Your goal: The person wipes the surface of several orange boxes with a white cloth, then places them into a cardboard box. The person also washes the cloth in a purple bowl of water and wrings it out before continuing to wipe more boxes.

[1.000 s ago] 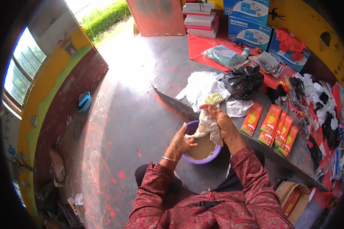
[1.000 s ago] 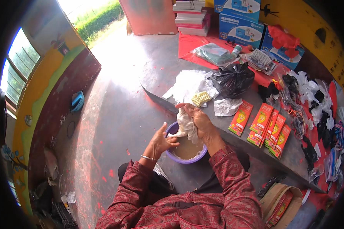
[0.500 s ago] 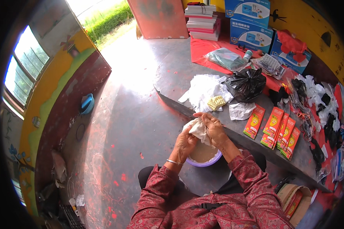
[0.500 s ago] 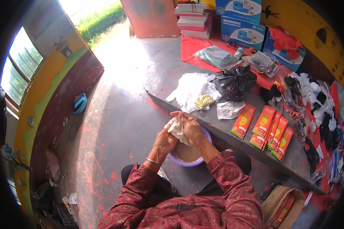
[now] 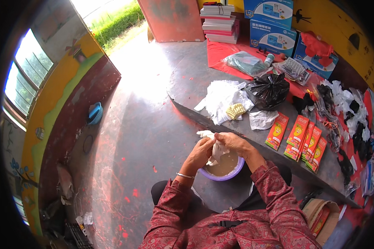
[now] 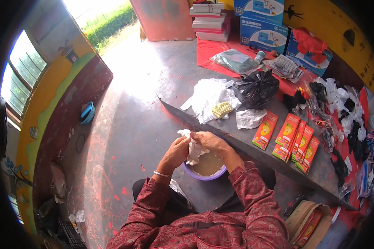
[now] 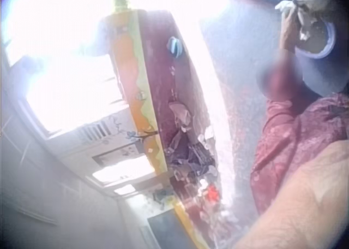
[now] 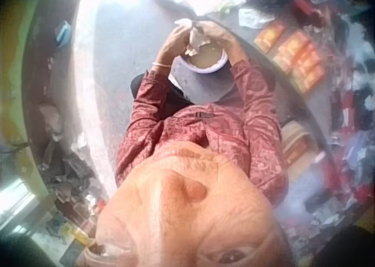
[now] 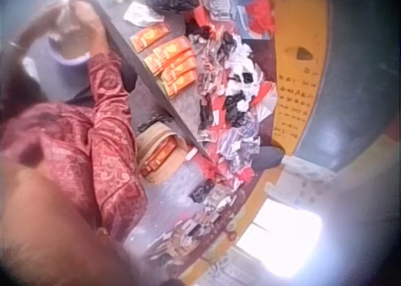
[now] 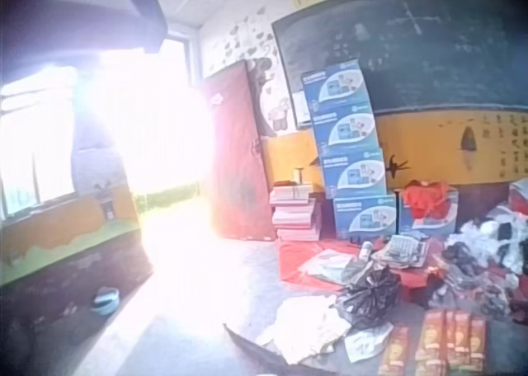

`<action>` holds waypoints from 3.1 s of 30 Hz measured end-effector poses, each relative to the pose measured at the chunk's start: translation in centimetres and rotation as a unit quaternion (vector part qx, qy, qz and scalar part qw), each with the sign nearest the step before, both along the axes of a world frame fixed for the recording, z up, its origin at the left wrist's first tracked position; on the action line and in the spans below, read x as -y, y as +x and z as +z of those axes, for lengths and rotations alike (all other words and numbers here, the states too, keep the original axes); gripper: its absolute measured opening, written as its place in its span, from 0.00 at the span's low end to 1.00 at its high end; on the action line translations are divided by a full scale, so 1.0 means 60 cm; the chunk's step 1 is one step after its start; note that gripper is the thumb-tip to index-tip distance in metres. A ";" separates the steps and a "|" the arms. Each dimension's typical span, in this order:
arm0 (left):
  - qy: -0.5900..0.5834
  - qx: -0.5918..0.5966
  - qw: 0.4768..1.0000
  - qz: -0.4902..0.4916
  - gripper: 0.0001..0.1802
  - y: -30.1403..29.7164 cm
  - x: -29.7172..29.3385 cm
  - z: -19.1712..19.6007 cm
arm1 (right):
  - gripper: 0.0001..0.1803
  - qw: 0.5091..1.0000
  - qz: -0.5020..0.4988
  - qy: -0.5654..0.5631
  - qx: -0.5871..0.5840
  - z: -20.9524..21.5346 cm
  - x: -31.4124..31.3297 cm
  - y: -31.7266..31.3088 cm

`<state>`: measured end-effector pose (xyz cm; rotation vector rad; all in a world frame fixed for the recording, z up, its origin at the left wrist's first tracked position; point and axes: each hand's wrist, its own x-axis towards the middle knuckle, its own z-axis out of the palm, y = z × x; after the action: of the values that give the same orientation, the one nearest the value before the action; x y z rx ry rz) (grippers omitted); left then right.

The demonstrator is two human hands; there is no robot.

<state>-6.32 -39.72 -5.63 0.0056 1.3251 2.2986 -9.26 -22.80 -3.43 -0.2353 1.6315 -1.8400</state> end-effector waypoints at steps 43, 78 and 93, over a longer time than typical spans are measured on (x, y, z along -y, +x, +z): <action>-0.225 -0.114 0.916 0.311 0.07 -0.033 0.068 0.001 | 0.12 0.842 -0.220 0.358 -0.340 -0.001 -0.050 -0.033; -0.733 -0.220 0.599 -0.237 0.42 0.004 0.005 -0.076 | 0.12 0.931 -0.034 0.351 -0.096 -0.463 0.014 -0.015; -0.215 0.076 0.974 -0.012 0.27 0.000 -0.005 -0.241 | 0.06 0.969 -0.172 0.066 0.162 -0.152 0.059 -0.014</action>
<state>-6.32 -39.42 -20.07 -0.2897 1.6985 1.9054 -10.11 -26.35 -12.52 0.4131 1.6224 -1.8846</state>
